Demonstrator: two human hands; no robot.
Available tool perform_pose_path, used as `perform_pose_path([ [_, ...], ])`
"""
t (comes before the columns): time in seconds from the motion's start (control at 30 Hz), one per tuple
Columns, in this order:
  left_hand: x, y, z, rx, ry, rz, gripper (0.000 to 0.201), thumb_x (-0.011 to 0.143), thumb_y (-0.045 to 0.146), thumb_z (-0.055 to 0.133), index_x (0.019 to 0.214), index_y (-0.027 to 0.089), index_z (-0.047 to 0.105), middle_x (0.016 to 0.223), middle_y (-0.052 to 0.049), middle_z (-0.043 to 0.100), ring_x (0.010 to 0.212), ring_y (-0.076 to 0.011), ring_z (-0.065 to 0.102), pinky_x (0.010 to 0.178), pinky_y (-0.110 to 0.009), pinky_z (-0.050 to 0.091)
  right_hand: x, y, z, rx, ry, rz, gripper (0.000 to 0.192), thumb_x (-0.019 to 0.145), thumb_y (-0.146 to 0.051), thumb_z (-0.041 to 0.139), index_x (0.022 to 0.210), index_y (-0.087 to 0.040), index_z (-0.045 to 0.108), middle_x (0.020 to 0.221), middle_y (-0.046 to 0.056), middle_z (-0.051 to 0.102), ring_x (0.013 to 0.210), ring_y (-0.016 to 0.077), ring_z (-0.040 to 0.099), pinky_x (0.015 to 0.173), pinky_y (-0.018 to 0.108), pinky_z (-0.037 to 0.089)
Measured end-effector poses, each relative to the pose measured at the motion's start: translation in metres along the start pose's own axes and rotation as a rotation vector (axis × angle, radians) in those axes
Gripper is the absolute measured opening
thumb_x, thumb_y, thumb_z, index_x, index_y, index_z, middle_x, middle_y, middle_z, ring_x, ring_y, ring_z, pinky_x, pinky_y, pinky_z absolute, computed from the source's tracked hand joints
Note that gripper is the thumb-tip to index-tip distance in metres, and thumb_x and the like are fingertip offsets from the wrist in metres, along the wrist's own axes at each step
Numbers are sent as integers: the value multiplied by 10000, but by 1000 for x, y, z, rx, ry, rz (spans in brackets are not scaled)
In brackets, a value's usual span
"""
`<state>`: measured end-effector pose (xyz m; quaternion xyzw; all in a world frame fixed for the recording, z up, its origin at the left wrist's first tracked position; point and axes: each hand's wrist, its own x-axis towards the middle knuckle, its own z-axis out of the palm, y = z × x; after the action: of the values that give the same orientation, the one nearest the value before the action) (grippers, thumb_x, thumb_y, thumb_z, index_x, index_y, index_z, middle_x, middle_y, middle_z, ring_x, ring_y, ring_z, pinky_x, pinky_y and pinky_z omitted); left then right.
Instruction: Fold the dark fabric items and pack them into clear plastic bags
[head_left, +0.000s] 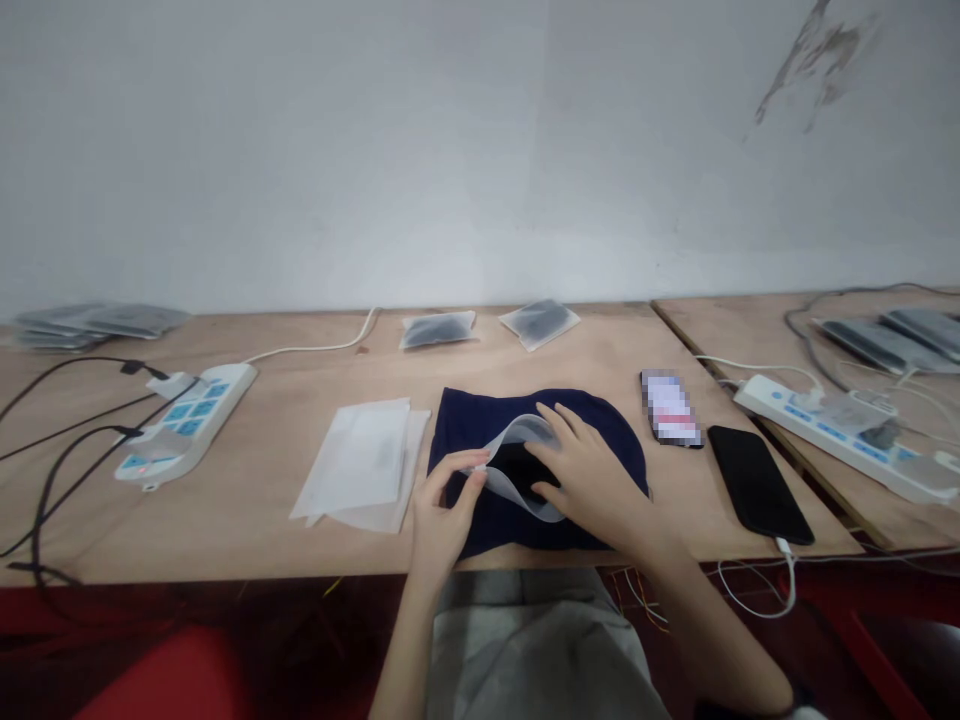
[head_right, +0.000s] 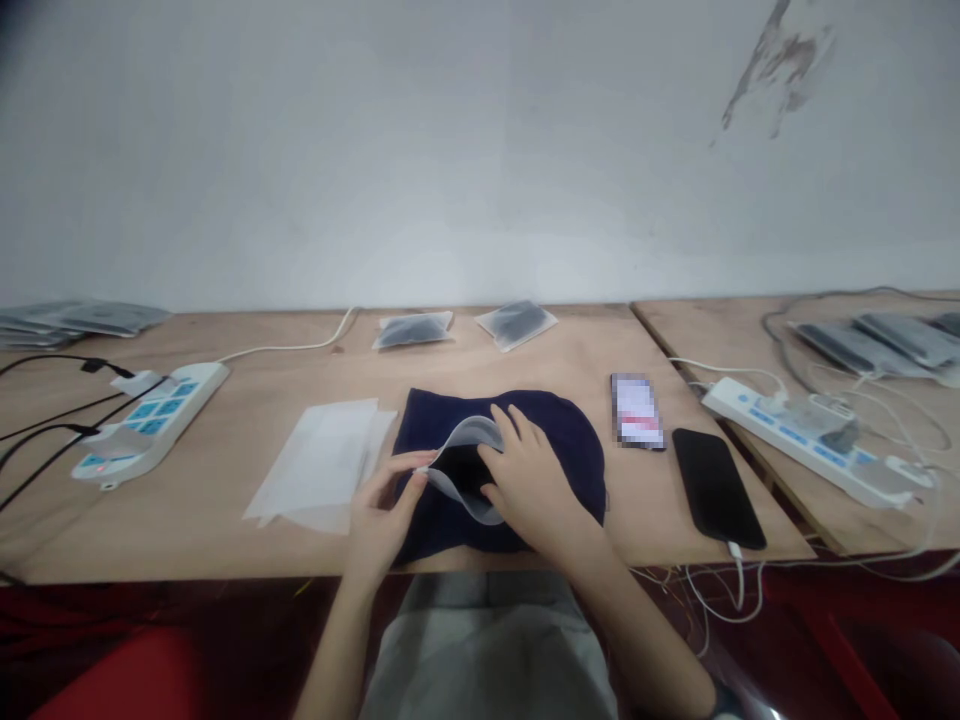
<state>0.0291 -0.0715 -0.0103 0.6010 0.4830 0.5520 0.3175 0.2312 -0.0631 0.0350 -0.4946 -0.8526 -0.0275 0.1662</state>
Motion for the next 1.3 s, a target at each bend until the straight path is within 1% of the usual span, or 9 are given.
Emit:
perform_pose_path([
  [0.23,-1,3,3,120,-11,31,174,912,332,596,936,214,721,989,-55,745,992,-211,686,953,-380,532,28,-7,10,-155,-128,64,90,809,-128,619,822,-167,699,994,143,655,915,293,610,710,377,460],
  [0.4,3,-3,4,186,308,122,502,900,346,622,1378,255,498,1450,-110,511,1344,-238,483,1144,-440,376,23,13,-3,285,79,240,98,853,-265,613,833,-221,699,916,46,668,766,186,615,685,308,456],
  [0.47,5,-4,5,125,376,94,586,913,397,598,1447,260,401,1491,-135,457,1352,-234,480,1121,-411,409,19,22,-13,538,160,297,108,831,-315,633,831,-230,701,868,23,680,778,191,624,711,311,475],
  [0.63,2,-8,9,-228,178,-289,549,887,549,577,1314,205,556,1167,-136,700,1018,-224,698,839,-339,588,10,26,-24,1131,-14,352,129,763,-297,647,819,-209,722,770,-5,693,736,195,628,606,272,490],
  [0.7,-1,-8,11,-308,106,-436,531,834,573,633,1201,189,644,1043,-113,741,901,-219,717,733,-313,598,7,21,-18,1248,-73,393,139,738,-289,661,811,-194,731,738,-12,688,684,176,613,564,250,475],
  [0.8,-3,-5,11,-365,134,-526,552,791,656,624,1035,169,709,880,-86,755,756,-198,714,604,-269,574,3,13,-3,1337,-63,474,182,713,-314,687,819,-176,740,729,-4,693,648,166,606,531,238,467],
  [1.03,-5,-4,5,-282,177,-465,399,743,523,738,910,162,713,786,-69,734,704,-179,684,608,-257,555,-4,5,16,1356,-1,550,201,739,-373,682,798,-185,723,794,27,711,758,204,636,618,279,509],
  [1.17,-4,-9,2,-250,231,-477,364,739,504,731,855,165,670,658,-21,685,590,-138,620,537,-218,481,-8,6,20,1320,198,572,231,816,-420,655,843,-191,675,888,28,678,873,195,611,752,275,492],
  [1.3,3,-8,-12,-89,376,-390,327,750,492,683,837,188,599,645,12,637,597,-138,601,552,-219,463,-13,11,32,1342,362,631,283,857,-467,625,762,-217,533,728,-33,509,715,140,508,656,230,432],
])
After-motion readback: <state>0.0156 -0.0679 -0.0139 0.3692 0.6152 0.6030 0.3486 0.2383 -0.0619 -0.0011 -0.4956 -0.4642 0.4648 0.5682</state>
